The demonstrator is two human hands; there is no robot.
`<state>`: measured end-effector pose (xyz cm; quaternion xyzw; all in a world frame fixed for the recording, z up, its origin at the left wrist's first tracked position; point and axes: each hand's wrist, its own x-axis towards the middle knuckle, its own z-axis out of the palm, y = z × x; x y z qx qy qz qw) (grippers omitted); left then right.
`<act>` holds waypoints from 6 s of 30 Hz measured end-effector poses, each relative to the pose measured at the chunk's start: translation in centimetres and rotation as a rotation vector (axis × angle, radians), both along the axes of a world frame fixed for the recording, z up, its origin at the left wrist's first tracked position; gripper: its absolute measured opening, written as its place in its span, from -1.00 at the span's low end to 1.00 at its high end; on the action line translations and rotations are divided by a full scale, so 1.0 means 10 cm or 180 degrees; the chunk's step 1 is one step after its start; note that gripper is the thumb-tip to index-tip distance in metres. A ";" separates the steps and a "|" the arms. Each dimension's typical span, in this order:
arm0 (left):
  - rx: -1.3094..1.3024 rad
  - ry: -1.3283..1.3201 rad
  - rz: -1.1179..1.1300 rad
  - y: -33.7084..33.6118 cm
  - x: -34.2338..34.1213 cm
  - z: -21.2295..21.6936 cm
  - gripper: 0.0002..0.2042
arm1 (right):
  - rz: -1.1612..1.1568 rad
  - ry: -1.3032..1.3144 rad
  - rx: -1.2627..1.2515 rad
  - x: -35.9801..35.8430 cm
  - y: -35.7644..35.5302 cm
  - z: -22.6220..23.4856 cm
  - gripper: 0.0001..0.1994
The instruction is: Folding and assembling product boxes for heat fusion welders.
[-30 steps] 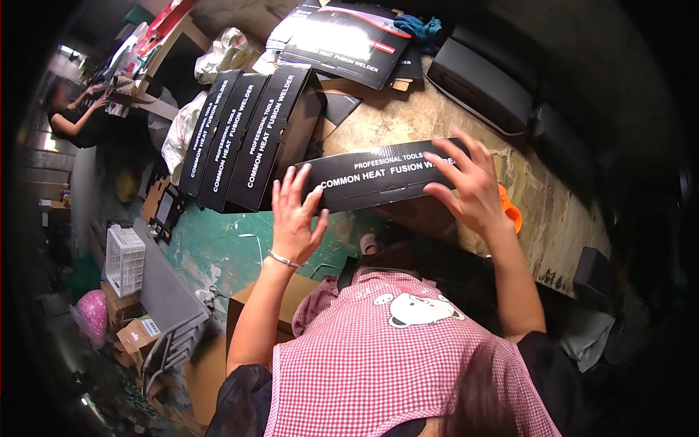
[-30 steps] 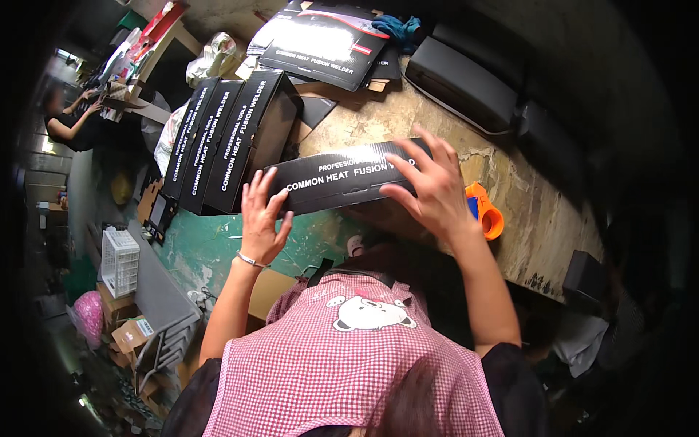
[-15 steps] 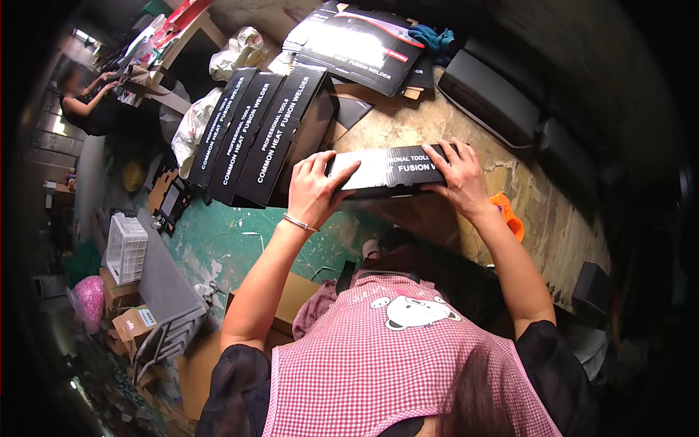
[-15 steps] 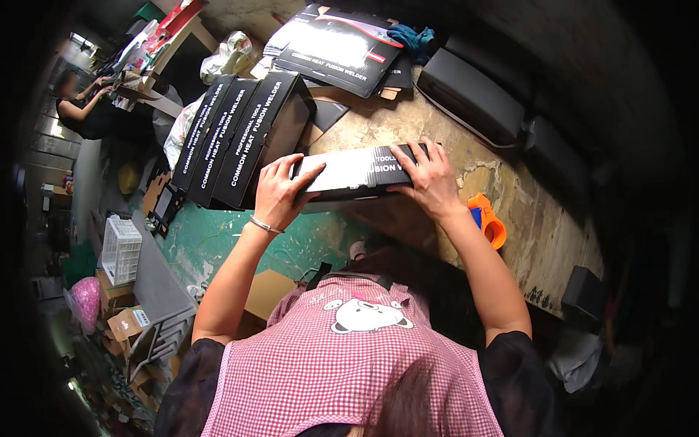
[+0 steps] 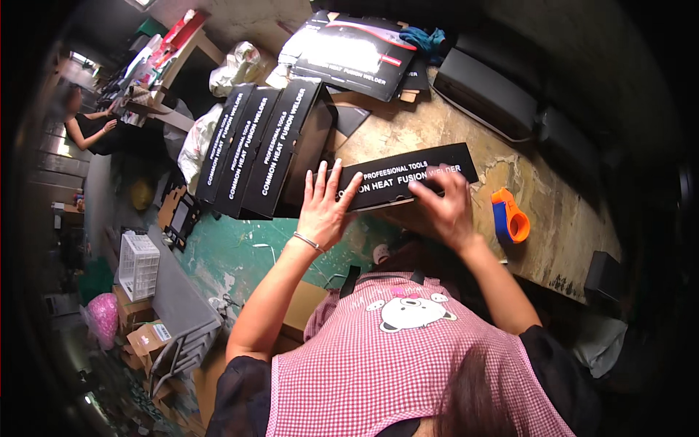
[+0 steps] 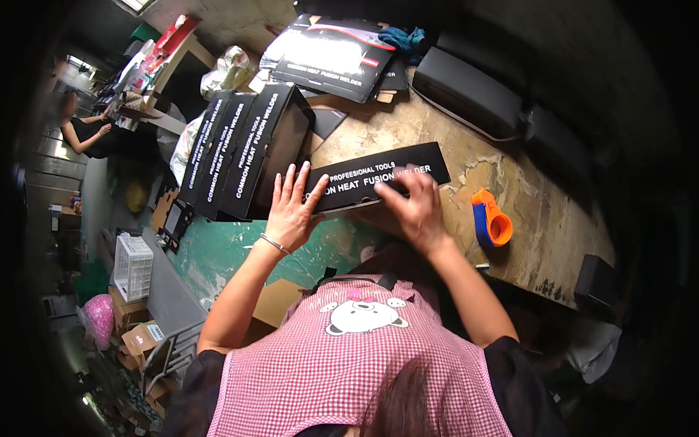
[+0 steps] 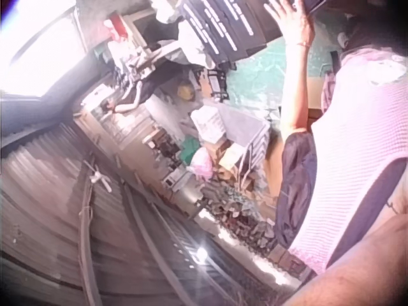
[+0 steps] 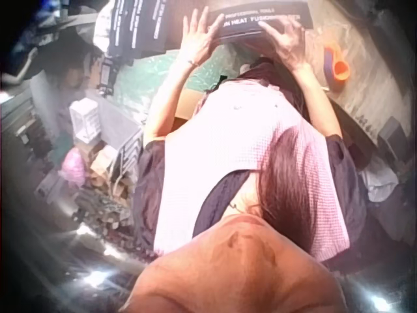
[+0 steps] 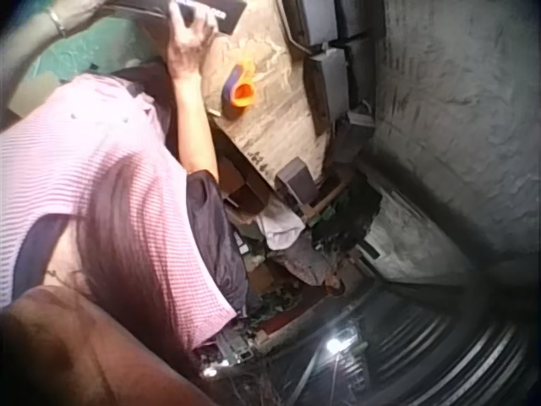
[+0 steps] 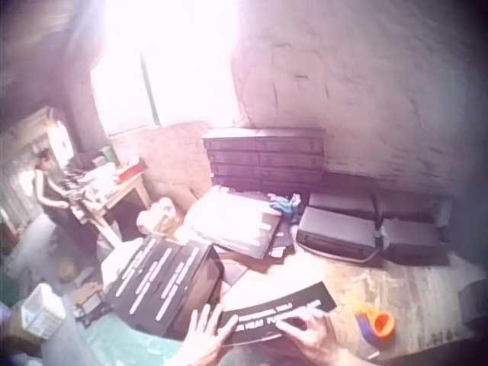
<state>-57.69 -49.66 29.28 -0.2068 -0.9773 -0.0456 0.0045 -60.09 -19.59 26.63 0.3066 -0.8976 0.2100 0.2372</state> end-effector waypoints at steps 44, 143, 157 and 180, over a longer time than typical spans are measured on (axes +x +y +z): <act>0.2020 0.1568 0.2721 -3.42 -1.13 -0.09 -0.71 | -0.0183 -0.4249 -0.4484 -0.80 -2.01 -0.98 -0.18; 0.2428 -0.0109 0.3890 -2.74 0.78 -2.50 -0.34 | -0.2033 -0.2644 -0.2527 -2.51 -1.08 -1.62 -0.44; 0.3014 -0.1133 0.2366 -2.69 -1.52 -1.56 -0.37 | -0.1800 -0.3630 -0.5940 -3.94 -1.54 -1.19 -0.84; 0.4423 -0.2223 0.3195 -1.96 -3.85 -1.74 -0.05 | -0.0553 -0.3518 -0.2807 -1.01 -0.08 0.17 -0.60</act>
